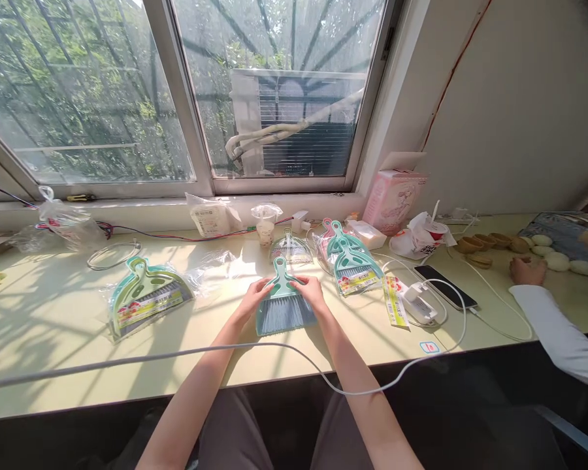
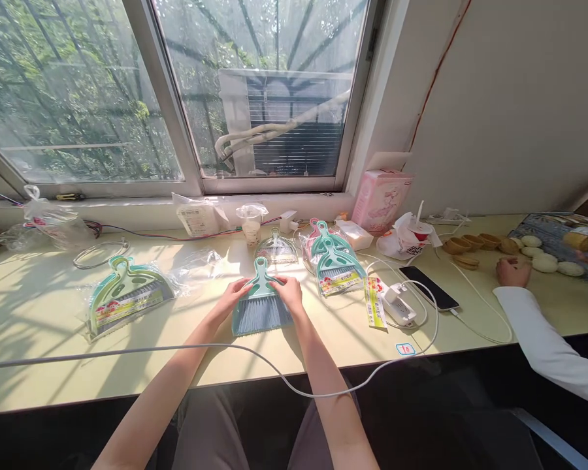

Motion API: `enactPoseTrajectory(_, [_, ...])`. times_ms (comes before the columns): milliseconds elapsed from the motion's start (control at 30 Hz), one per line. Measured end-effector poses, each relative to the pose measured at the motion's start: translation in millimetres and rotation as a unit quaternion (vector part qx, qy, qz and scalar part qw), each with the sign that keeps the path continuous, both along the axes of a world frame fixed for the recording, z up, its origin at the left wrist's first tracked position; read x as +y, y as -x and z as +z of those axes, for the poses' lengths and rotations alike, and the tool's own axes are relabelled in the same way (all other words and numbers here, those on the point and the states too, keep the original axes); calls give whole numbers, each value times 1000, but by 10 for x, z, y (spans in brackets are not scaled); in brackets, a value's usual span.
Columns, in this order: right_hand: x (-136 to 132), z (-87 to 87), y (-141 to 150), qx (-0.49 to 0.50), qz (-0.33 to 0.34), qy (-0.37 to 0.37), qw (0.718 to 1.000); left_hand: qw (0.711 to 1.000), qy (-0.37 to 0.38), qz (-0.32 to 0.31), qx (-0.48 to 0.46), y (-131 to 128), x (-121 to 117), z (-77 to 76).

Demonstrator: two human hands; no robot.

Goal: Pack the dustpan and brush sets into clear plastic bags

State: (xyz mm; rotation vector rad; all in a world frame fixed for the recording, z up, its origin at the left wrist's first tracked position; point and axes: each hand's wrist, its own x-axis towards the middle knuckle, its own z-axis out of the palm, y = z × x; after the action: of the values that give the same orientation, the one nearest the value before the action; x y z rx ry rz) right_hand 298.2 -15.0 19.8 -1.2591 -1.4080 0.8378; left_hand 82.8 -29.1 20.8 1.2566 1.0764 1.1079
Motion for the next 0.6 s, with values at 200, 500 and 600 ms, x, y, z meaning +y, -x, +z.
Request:
enactPoseTrajectory(200, [-31, 19, 39, 17, -36, 40, 998, 1000, 4, 2, 19, -43, -38, 105])
enactPoseTrajectory(500, [-90, 156, -458, -65, -201, -71, 975, 997, 77, 29, 1, 236, 99, -67])
enactPoseTrajectory(600, [-463, 51, -1067, -161, -334, -96, 924, 991, 85, 90, -44, 310, 236, -97])
